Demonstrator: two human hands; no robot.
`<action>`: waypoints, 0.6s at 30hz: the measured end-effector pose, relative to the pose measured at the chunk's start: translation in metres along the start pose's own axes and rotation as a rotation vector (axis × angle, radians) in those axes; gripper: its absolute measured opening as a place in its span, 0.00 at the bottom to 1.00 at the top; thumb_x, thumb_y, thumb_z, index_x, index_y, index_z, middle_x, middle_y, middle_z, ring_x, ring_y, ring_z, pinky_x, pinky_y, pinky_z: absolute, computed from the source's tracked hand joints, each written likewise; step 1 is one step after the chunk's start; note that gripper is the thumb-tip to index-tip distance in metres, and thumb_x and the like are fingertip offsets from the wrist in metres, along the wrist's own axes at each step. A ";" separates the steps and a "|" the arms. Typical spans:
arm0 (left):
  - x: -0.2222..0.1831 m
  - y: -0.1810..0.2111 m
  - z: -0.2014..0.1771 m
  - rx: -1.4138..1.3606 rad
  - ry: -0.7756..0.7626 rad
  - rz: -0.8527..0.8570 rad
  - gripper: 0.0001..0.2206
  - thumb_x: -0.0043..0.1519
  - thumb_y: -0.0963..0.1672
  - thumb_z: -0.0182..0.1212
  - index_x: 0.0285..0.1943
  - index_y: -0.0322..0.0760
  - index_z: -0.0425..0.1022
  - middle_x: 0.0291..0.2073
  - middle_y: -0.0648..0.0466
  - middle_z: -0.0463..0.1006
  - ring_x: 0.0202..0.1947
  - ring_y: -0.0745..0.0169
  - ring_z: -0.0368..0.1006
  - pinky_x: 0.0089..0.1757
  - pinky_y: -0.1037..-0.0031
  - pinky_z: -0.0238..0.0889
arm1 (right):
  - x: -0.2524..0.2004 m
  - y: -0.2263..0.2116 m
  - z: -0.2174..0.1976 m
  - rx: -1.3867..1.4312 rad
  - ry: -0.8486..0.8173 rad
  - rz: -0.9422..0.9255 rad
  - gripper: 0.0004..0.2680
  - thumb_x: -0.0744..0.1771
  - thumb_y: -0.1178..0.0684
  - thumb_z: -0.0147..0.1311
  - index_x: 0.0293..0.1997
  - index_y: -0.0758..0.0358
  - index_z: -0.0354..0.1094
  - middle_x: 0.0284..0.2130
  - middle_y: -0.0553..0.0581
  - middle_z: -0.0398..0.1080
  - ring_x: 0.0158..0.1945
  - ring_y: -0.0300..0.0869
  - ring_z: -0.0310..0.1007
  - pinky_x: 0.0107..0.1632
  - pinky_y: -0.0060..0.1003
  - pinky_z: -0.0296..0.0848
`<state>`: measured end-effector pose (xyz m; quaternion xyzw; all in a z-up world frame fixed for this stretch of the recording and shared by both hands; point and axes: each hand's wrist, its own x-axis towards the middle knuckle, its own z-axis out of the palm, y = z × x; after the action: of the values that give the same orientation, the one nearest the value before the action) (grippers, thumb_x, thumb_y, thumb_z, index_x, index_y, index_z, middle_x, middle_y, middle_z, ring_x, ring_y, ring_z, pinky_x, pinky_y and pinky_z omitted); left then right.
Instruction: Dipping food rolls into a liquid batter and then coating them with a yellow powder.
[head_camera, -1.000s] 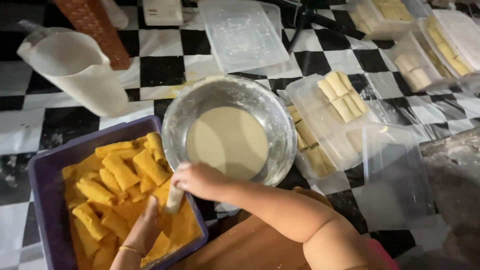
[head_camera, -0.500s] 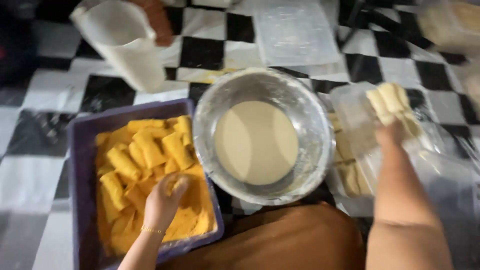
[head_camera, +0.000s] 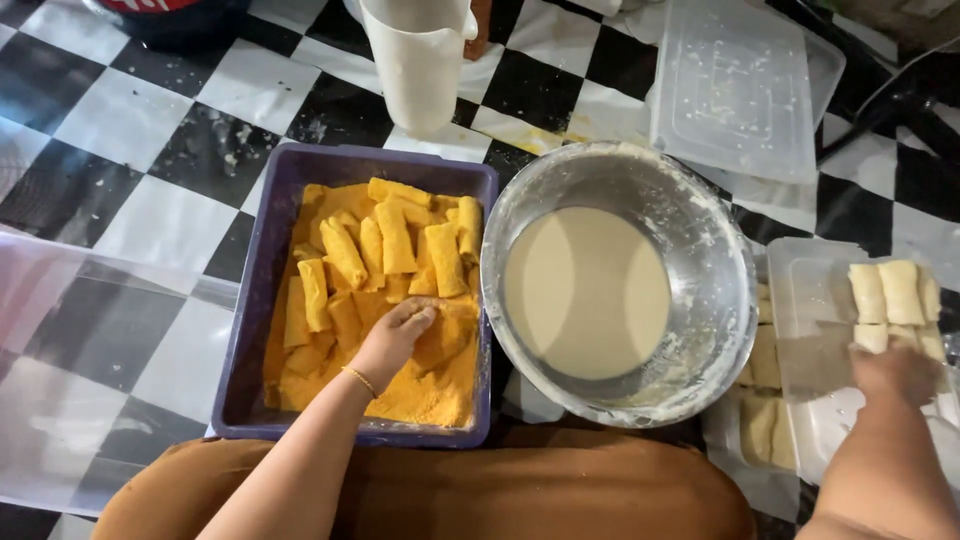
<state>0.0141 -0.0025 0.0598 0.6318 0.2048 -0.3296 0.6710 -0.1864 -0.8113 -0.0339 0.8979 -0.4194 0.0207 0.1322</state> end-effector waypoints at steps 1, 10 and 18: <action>-0.001 0.000 0.000 0.299 -0.051 0.130 0.21 0.63 0.45 0.57 0.66 0.34 0.72 0.48 0.53 0.79 0.43 0.66 0.71 0.45 0.77 0.64 | -0.003 -0.006 -0.003 -0.089 0.000 0.013 0.20 0.66 0.38 0.63 0.58 0.62 0.79 0.45 0.68 0.80 0.46 0.59 0.75 0.44 0.51 0.73; 0.029 -0.045 0.005 0.881 0.032 0.171 0.22 0.56 0.52 0.68 0.49 0.31 0.72 0.38 0.44 0.81 0.37 0.49 0.79 0.42 0.66 0.73 | -0.031 -0.101 -0.082 1.139 0.222 0.163 0.06 0.71 0.57 0.56 0.50 0.66 0.66 0.40 0.59 0.71 0.36 0.44 0.70 0.36 0.35 0.68; 0.030 -0.044 -0.015 0.906 -0.222 0.423 0.25 0.52 0.47 0.62 0.61 0.45 0.70 0.53 0.40 0.76 0.58 0.33 0.73 0.55 0.52 0.70 | -0.093 -0.303 -0.127 1.169 -0.175 0.033 0.11 0.66 0.46 0.65 0.51 0.53 0.75 0.30 0.54 0.75 0.34 0.44 0.77 0.37 0.42 0.72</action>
<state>0.0059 0.0072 0.0061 0.8480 -0.1634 -0.3074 0.3996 -0.0074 -0.5233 0.0077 0.8134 -0.3617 0.1764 -0.4201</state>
